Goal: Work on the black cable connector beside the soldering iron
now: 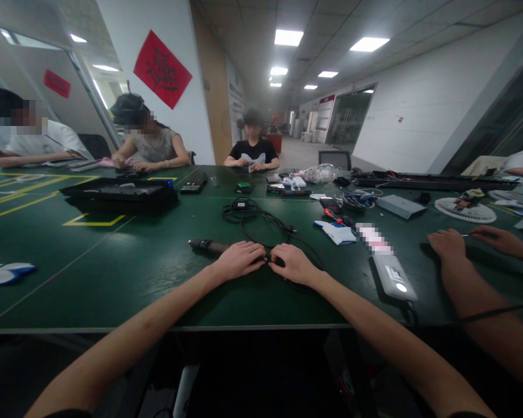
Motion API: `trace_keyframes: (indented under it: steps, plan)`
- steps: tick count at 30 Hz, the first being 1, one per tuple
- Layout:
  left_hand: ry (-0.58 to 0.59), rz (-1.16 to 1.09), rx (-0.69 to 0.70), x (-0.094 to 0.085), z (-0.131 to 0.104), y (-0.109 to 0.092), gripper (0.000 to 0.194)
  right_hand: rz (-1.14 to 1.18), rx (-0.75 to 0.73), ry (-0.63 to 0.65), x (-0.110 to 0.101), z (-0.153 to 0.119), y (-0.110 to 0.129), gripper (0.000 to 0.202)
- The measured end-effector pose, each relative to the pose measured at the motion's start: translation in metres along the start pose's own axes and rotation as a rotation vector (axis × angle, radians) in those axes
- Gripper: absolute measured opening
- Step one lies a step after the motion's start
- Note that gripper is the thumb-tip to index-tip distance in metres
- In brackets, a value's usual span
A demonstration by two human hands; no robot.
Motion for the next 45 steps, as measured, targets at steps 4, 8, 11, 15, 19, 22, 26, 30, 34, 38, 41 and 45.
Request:
trace_keyframes:
  steps: [4,8,11,15,19,22,26,30,34,38,41,45]
  plan:
    - [0.004,-0.008,0.034,-0.0007,-0.0001,-0.002,0.023,-0.005,0.004,0.0,0.0006,0.0003,-0.0005,0.01]
    - [0.014,-0.002,0.005,-0.0004,0.0006,-0.0008,0.019,-0.004,0.0,-0.003,0.0018,0.0006,-0.0016,0.011]
    - [0.024,-0.019,0.007,-0.0002,0.0008,-0.0008,0.021,-0.002,0.0,-0.005,0.0019,0.0006,-0.0021,0.012]
    - [0.029,-0.011,0.032,-0.0005,0.0003,-0.0016,0.02,0.001,-0.001,0.001,0.0013,0.0005,-0.0014,0.012]
    - [0.035,-0.019,0.003,-0.0015,0.0,0.0002,0.021,0.003,0.0,-0.004,0.0003,0.0005,-0.0004,0.011]
    - [0.04,-0.019,0.03,-0.0017,-0.0001,-0.0012,0.024,0.005,-0.005,-0.005,-0.0003,0.0006,0.0004,0.011]
    - [0.01,-0.003,0.032,-0.0007,0.0009,-0.0012,0.02,0.005,-0.01,0.001,-0.0008,0.0003,0.0014,0.01]
    - [-0.001,-0.002,-0.009,-0.0003,0.0021,0.0002,0.021,-0.001,0.0,-0.002,-0.0011,0.0,0.0012,0.01]
    - [0.017,-0.01,-0.004,-0.0017,0.0015,-0.0011,0.024,-0.001,-0.004,0.007,-0.0002,0.0005,0.0004,0.01]
    - [0.011,0.0,0.018,-0.0018,0.0008,-0.0022,0.022,-0.006,-0.002,0.001,0.0005,0.0007,-0.0008,0.011]
    - [-0.003,0.002,0.002,-0.0015,0.0008,-0.001,0.02,-0.006,-0.008,-0.004,0.0007,0.0008,-0.0006,0.011]
    - [0.014,0.001,0.018,-0.0018,0.0006,-0.0018,0.024,-0.007,-0.012,-0.004,0.0002,0.0008,0.0005,0.01]
Point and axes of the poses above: each hand's wrist, its own z-axis towards the middle knuckle, its own x-axis out of the palm, y = z × x, the point moved 5 cm from there along z, towards the middle knuckle, and after that the axes turned 14 degrees about y, right-handed, at the moved point
